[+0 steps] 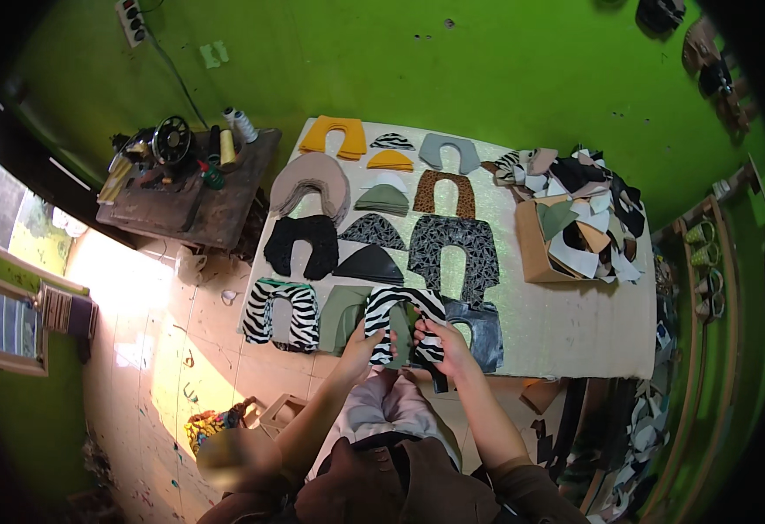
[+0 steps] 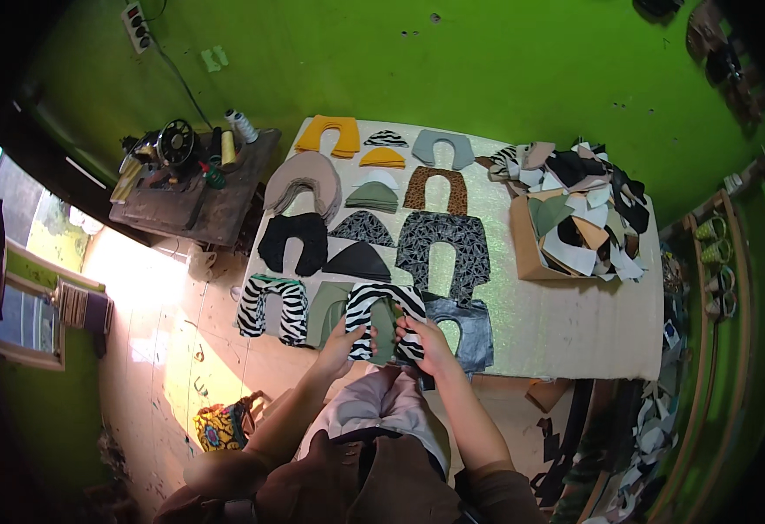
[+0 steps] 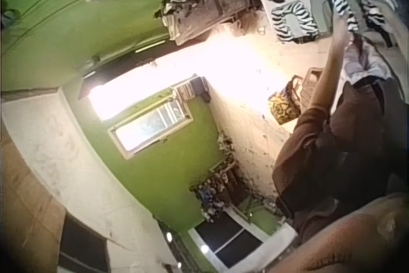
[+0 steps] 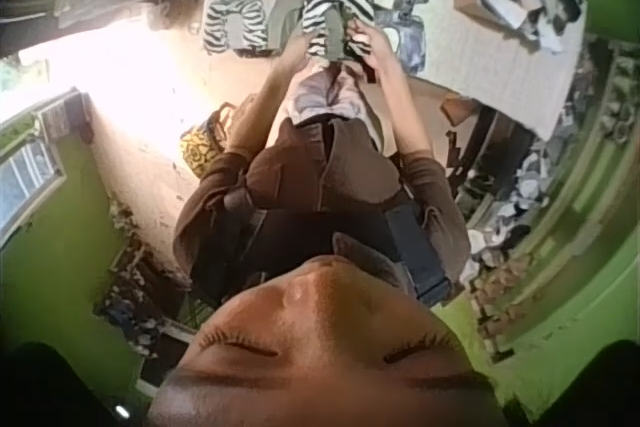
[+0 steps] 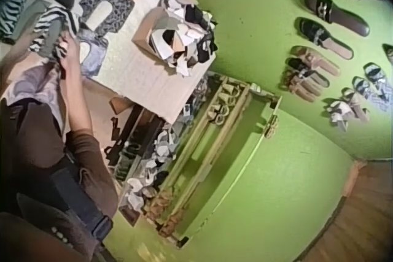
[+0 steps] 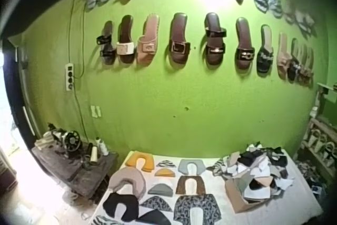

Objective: Sorting and arranging various patterned cut shoe upper components from a pile onto a work surface.

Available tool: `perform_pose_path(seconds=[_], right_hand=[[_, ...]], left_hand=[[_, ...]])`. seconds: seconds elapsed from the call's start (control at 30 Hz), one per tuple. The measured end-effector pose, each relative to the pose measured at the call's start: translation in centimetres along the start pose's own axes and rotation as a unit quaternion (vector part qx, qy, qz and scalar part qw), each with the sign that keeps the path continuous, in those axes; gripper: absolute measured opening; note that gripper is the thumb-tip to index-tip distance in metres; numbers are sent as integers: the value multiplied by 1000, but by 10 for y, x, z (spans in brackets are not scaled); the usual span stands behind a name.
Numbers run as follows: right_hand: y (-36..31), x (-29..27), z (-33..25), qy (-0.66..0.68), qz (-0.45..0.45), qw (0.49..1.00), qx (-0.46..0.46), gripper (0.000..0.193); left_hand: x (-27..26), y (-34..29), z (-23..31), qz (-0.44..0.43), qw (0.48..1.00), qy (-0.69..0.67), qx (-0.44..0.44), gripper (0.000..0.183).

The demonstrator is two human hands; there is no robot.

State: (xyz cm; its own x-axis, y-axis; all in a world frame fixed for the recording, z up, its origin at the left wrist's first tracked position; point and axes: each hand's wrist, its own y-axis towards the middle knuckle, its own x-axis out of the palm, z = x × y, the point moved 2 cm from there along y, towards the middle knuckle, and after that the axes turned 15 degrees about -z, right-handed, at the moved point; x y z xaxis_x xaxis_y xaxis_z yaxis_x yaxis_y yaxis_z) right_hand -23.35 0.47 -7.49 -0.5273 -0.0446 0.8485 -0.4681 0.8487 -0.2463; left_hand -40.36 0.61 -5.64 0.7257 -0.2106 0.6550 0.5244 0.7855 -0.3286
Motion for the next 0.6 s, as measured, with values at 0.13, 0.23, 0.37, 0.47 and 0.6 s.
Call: perform_pose_path(seconds=[0.13, 0.23, 0.37, 0.47, 0.6], right_hand=[[3, 16, 18, 24, -52, 998, 38, 15], [9, 28, 29, 5, -53, 996, 77, 26], [29, 56, 44, 45, -105, 991, 70, 34], [52, 72, 55, 28, -99, 992, 79, 33], [79, 93, 83, -65, -28, 994, 89, 29]], left_hand=[[-22, -23, 0, 28, 996, -69, 46, 20], [-34, -38, 14, 67, 997, -34, 36, 22], [-69, -57, 32, 98, 992, 21, 73, 23], [-88, -71, 57, 103, 991, 33, 73, 22], [-132, -85, 82, 166, 948, 238, 134, 23]])
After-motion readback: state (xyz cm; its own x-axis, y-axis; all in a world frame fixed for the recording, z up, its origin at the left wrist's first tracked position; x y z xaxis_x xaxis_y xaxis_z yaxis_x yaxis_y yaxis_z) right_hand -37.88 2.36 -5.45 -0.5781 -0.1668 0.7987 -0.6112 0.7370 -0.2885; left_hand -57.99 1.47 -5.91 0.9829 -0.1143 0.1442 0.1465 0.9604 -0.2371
